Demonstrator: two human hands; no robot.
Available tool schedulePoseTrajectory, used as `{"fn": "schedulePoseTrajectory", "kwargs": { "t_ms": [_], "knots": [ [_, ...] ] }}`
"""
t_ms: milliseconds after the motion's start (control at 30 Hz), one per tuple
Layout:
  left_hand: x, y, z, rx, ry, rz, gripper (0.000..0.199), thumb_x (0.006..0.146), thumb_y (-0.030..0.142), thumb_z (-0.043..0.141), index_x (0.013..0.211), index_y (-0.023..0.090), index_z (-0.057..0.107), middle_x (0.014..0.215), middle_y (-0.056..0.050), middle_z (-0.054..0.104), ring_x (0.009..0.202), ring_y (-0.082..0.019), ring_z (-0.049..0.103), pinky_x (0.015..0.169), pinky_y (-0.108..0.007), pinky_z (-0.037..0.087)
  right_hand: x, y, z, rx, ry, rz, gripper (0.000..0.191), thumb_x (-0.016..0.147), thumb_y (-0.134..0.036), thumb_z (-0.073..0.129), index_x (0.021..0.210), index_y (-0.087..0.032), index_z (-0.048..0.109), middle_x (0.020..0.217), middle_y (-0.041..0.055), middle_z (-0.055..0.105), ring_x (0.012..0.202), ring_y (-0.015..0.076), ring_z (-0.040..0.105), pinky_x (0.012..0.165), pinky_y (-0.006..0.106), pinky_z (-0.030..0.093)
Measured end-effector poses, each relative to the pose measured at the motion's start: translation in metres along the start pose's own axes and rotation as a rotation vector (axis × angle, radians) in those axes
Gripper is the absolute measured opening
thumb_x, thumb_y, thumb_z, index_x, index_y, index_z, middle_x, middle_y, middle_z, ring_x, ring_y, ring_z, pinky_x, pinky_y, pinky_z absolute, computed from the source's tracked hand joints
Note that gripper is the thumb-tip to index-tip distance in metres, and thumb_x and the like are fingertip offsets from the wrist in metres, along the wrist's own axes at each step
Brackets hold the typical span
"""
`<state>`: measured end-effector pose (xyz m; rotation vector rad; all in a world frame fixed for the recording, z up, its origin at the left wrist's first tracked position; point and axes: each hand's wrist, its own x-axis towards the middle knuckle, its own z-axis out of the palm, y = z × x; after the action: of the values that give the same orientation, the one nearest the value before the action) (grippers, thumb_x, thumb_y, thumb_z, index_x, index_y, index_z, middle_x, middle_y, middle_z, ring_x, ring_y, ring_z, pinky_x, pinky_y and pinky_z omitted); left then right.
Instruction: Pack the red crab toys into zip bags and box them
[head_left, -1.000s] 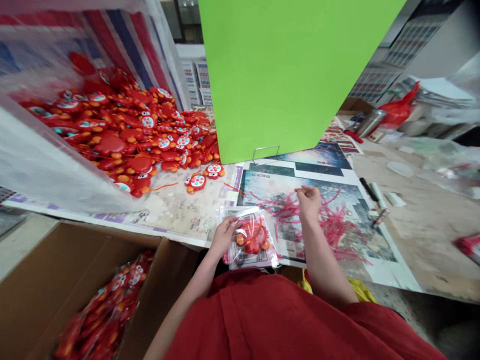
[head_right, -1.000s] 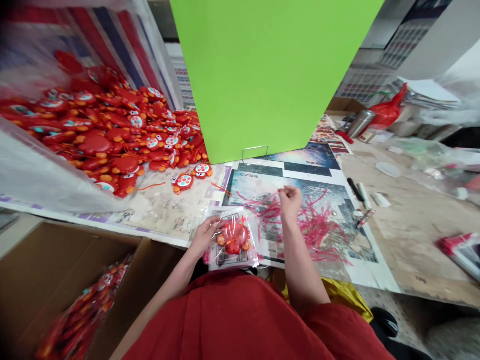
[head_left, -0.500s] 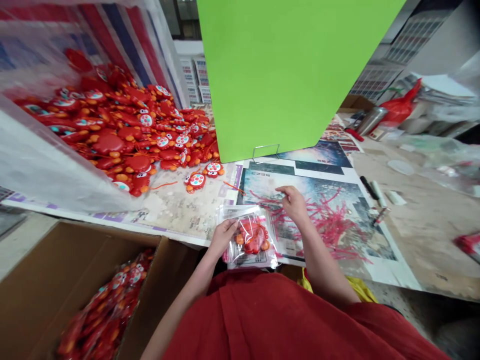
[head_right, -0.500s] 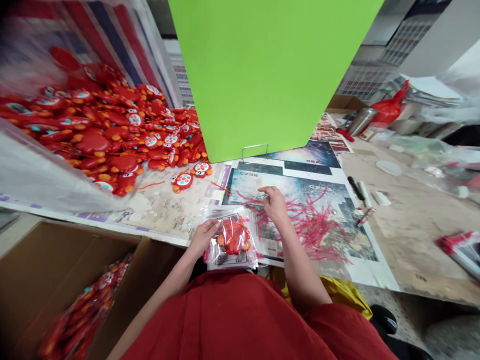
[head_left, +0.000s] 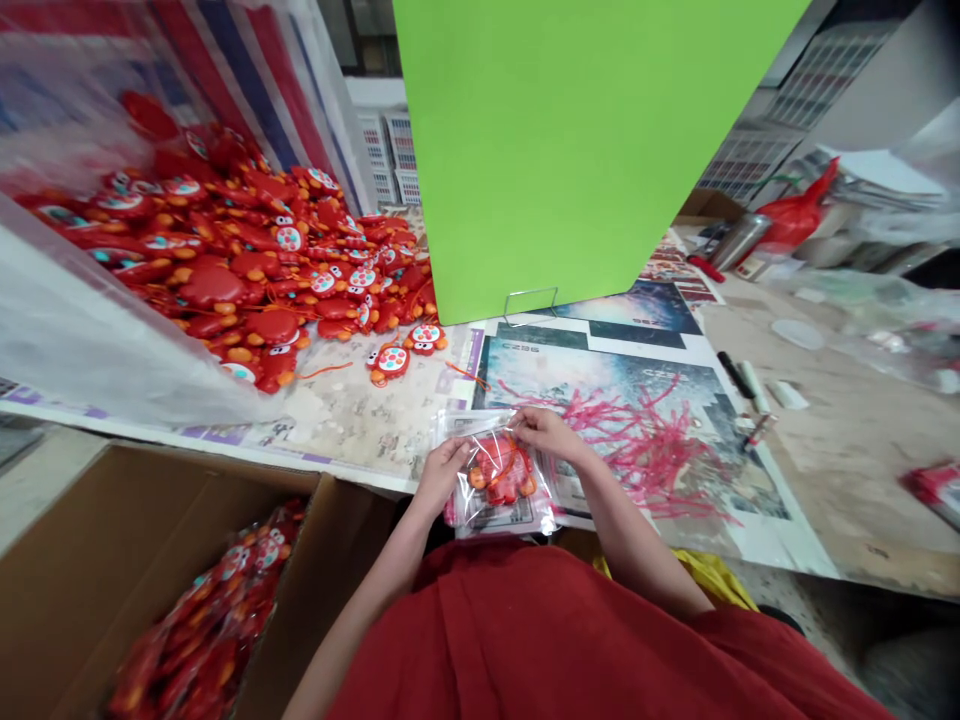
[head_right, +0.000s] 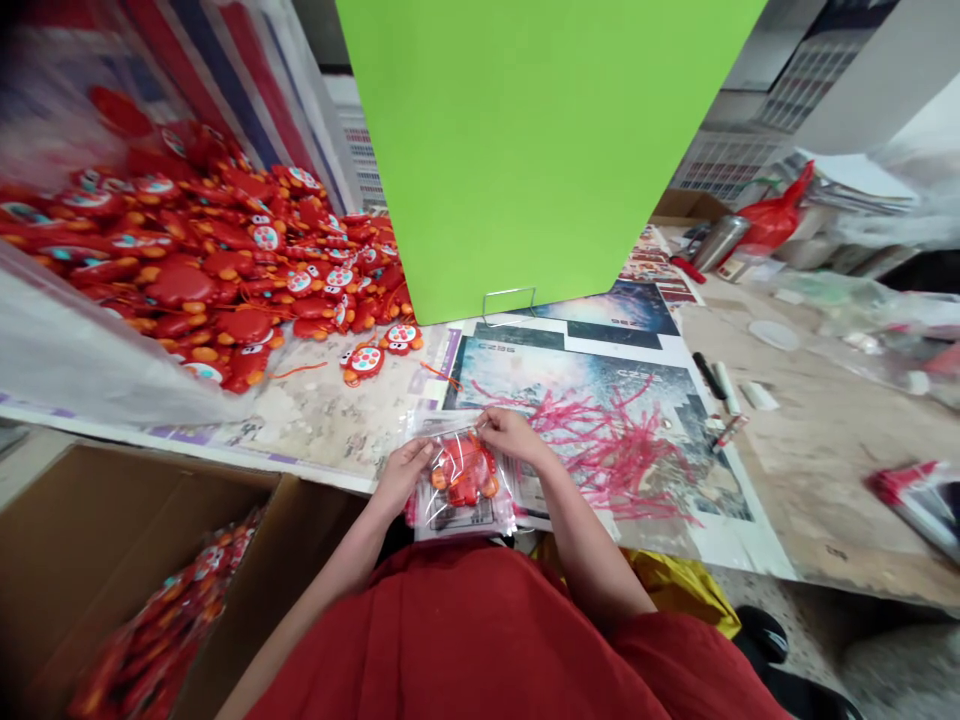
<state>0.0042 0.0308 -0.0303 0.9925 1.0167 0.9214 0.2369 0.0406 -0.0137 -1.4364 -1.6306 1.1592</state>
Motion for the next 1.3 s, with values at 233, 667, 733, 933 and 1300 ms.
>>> {"fn": "schedulePoseTrajectory", "kwargs": {
  "t_ms": [233, 667, 733, 933, 1300],
  "knots": [
    [-0.001, 0.001, -0.004, -0.110, -0.047, -0.127, 0.052, 0.071, 0.045, 0.073, 0.115, 0.018, 0.066, 0.106, -0.009, 0.071, 0.081, -0.018, 0.067, 0.068, -0.029, 0.054, -0.007, -0.001, -0.008, 0.279, 0.178, 0.058, 0.015, 0.068, -0.031, 0.063, 0.076, -0.018, 0.063, 0.058, -0.0045, 0.057, 0.048, 0.0094, 0.044, 0.050, 0.022, 0.034],
    [-0.009, 0.018, 0.001, -0.226, -0.004, -0.130, 0.016, 0.063, 0.028, 0.066, 0.069, 0.015, 0.060, 0.073, -0.003, 0.067, 0.065, -0.015, 0.064, 0.060, -0.028, 0.053, -0.006, -0.005, -0.008, 0.322, 0.113, 0.098, 0.014, 0.069, -0.031, 0.062, 0.069, -0.017, 0.062, 0.055, -0.0037, 0.054, 0.050, 0.0101, 0.046, 0.050, 0.023, 0.032],
    [-0.009, 0.019, 0.001, -0.236, -0.017, -0.125, 0.020, 0.063, 0.031, 0.067, 0.070, 0.015, 0.058, 0.080, -0.005, 0.069, 0.068, -0.016, 0.064, 0.060, -0.028, 0.053, -0.006, -0.008, -0.009, 0.330, 0.100, 0.117, 0.021, 0.075, -0.036, 0.058, 0.081, -0.017, 0.063, 0.057, -0.0032, 0.055, 0.051, 0.0113, 0.049, 0.049, 0.023, 0.034],
    [-0.008, 0.013, 0.001, -0.173, 0.002, -0.100, 0.040, 0.069, 0.052, 0.070, 0.075, 0.015, 0.057, 0.096, -0.011, 0.070, 0.084, -0.022, 0.067, 0.061, -0.027, 0.052, -0.004, -0.003, -0.003, 0.214, 0.029, 0.040, 0.036, 0.080, -0.047, 0.060, 0.102, -0.019, 0.061, 0.065, -0.0046, 0.055, 0.054, 0.0106, 0.047, 0.050, 0.022, 0.034],
    [-0.004, 0.002, -0.001, -0.142, -0.006, -0.086, 0.068, 0.071, 0.049, 0.073, 0.124, 0.017, 0.045, 0.095, -0.009, 0.069, 0.078, -0.018, 0.069, 0.068, -0.033, 0.057, -0.008, -0.021, -0.041, 0.102, 0.522, -0.093, 0.028, 0.079, -0.040, 0.061, 0.095, -0.017, 0.065, 0.063, -0.0015, 0.059, 0.053, 0.0117, 0.049, 0.052, 0.025, 0.040]
  ]
}}
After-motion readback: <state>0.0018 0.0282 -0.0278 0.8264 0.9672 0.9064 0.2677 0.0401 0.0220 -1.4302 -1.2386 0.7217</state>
